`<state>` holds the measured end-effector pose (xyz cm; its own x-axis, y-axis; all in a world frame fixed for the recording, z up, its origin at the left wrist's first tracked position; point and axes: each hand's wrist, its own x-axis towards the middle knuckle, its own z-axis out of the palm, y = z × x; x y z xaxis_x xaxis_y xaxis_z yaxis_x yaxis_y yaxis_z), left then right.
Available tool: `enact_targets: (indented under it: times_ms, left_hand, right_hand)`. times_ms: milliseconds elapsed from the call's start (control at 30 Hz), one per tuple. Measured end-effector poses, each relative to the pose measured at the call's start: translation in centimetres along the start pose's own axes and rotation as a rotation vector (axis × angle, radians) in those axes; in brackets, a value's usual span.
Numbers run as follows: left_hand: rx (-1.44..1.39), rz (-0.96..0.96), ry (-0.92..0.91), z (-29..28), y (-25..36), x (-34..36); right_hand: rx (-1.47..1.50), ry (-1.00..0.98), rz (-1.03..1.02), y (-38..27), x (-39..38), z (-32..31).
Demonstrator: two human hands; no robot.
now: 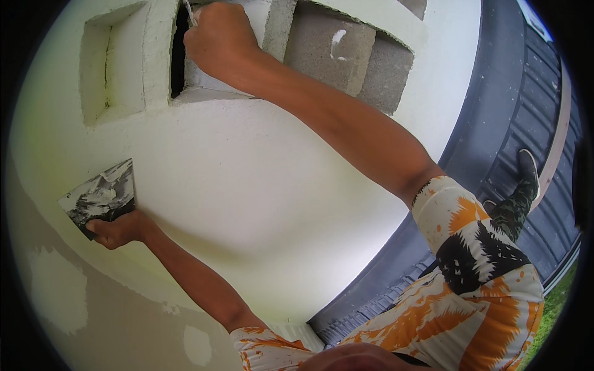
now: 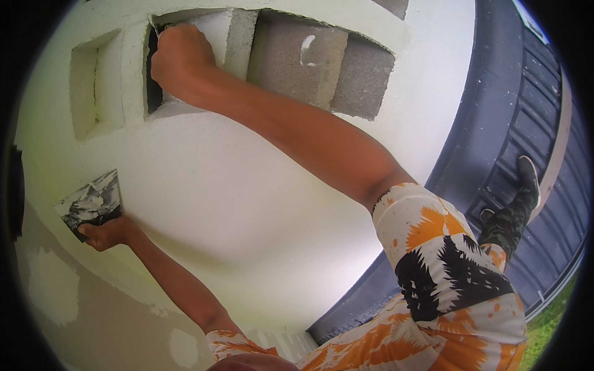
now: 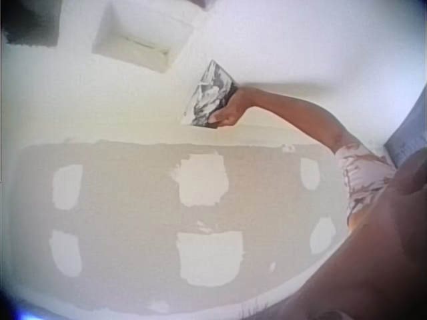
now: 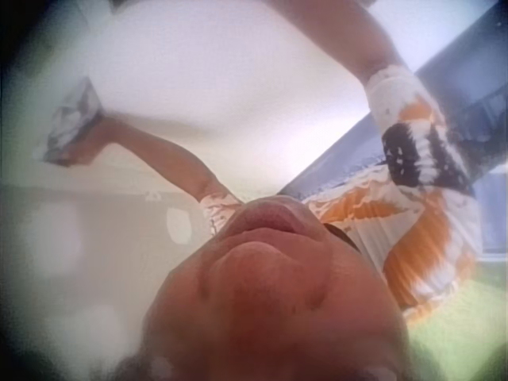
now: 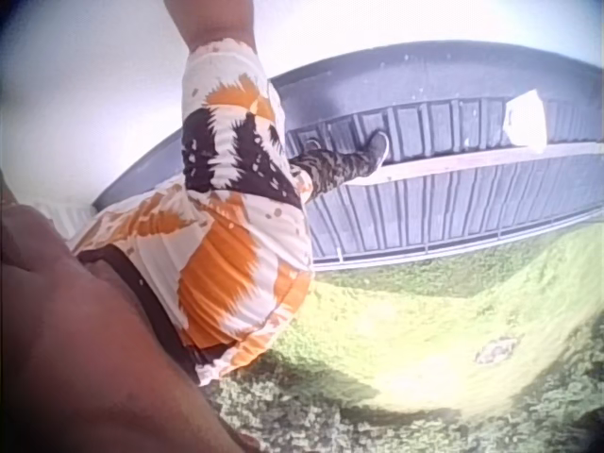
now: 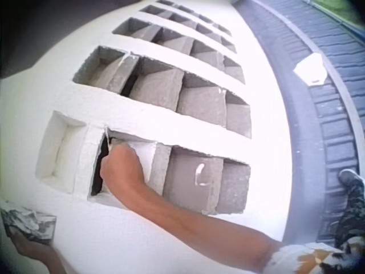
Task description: The person applies white plaster to a wall with rectangular openings using a small trowel and a larger hawk. They repeatedly scoop plaster from the hawk and smooth it into the wall recesses, working across multiple openings.
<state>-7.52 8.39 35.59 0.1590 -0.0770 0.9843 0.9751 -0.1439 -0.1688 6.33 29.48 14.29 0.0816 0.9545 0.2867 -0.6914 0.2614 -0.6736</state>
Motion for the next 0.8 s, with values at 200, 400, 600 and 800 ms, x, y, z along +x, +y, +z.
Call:
enact_targets:
  times_ms: [200, 400, 600, 800]
  left_hand:
    - [-0.008, -0.021, 0.028, 0.2, -0.7, -0.4]
    - [-0.073, 0.041, 0.054, 1.1, 1.3, -0.9]
    - [0.0, 0.011, 0.038, 0.3, 1.4, -0.1]
    - [-0.016, -0.006, 0.031, 0.9, 1.5, -1.2]
  right_hand:
    - [-0.187, -0.195, -0.077, 0.6, -1.8, 0.4]
    - [-0.132, -0.059, -0.097, 0.7, -0.9, -0.7]
    - [-0.18, -0.113, -0.164, -0.2, -2.0, 1.2]
    - [-0.033, -0.134, -0.042, 0.1, -3.4, 0.0]
